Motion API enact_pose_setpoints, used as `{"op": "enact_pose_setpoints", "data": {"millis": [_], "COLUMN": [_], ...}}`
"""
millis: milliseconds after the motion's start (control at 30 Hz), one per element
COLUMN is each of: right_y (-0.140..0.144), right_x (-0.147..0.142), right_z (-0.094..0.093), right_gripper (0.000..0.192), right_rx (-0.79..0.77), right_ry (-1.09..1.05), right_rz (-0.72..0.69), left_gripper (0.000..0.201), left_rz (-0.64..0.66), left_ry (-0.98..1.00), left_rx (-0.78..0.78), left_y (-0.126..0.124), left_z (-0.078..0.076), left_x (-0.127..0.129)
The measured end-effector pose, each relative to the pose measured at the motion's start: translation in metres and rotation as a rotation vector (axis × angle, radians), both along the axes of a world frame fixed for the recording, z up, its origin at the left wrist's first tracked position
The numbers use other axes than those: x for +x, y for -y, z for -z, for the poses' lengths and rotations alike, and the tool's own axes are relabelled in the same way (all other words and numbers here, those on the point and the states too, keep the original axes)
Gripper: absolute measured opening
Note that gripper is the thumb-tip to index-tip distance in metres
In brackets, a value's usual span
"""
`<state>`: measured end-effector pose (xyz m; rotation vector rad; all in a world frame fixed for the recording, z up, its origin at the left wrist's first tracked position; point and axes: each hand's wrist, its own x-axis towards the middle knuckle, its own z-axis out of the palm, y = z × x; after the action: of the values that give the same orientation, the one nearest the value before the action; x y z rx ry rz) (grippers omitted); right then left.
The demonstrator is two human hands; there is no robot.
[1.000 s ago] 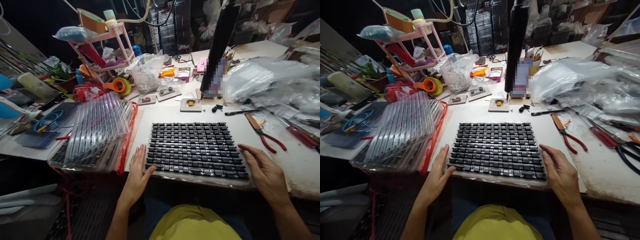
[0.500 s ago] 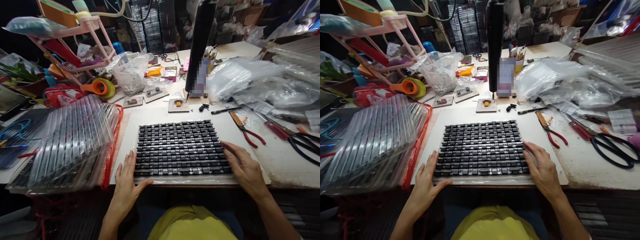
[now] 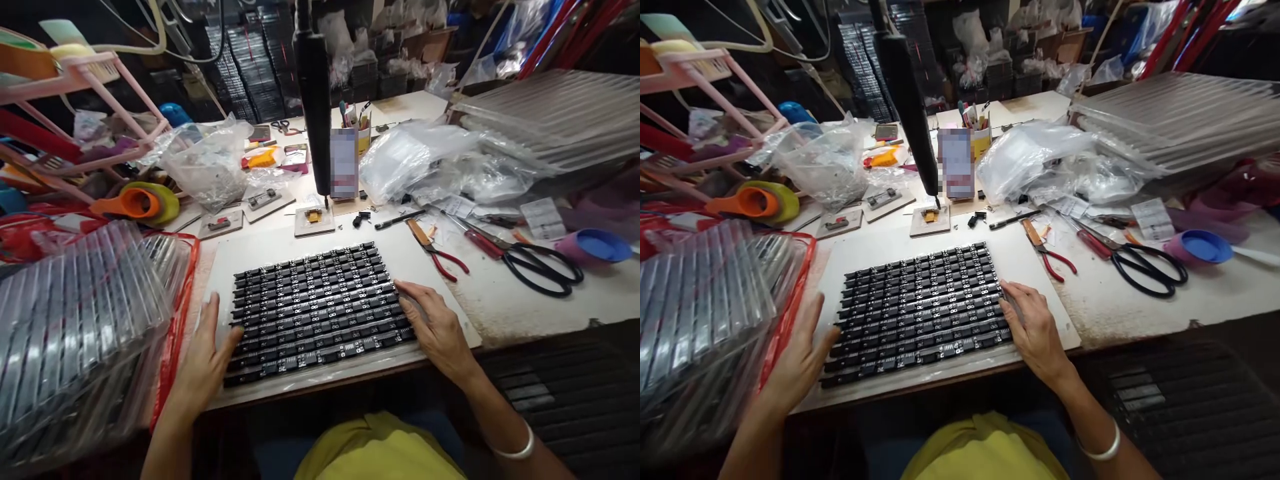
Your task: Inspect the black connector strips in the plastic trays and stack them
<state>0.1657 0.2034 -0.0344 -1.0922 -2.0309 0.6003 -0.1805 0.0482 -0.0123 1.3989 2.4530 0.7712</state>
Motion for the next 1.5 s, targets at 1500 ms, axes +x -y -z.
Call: {"op": "enact_pose_setpoints", "data": {"millis": [1500], "right_y": [0.002], "right_x": [0.0], "right_z": [0.002], "right_gripper": [0.023], "right_rx": [0.031], "right_ry": [-0.056], "right_rz": [0.128], "left_gripper": [0.088], "left_rz": [0.004], "left_ry": [0.034], "left_rx": [0.036], "left_y": [0.058], "left_z": [0.014], "left_x": [0.036]}}
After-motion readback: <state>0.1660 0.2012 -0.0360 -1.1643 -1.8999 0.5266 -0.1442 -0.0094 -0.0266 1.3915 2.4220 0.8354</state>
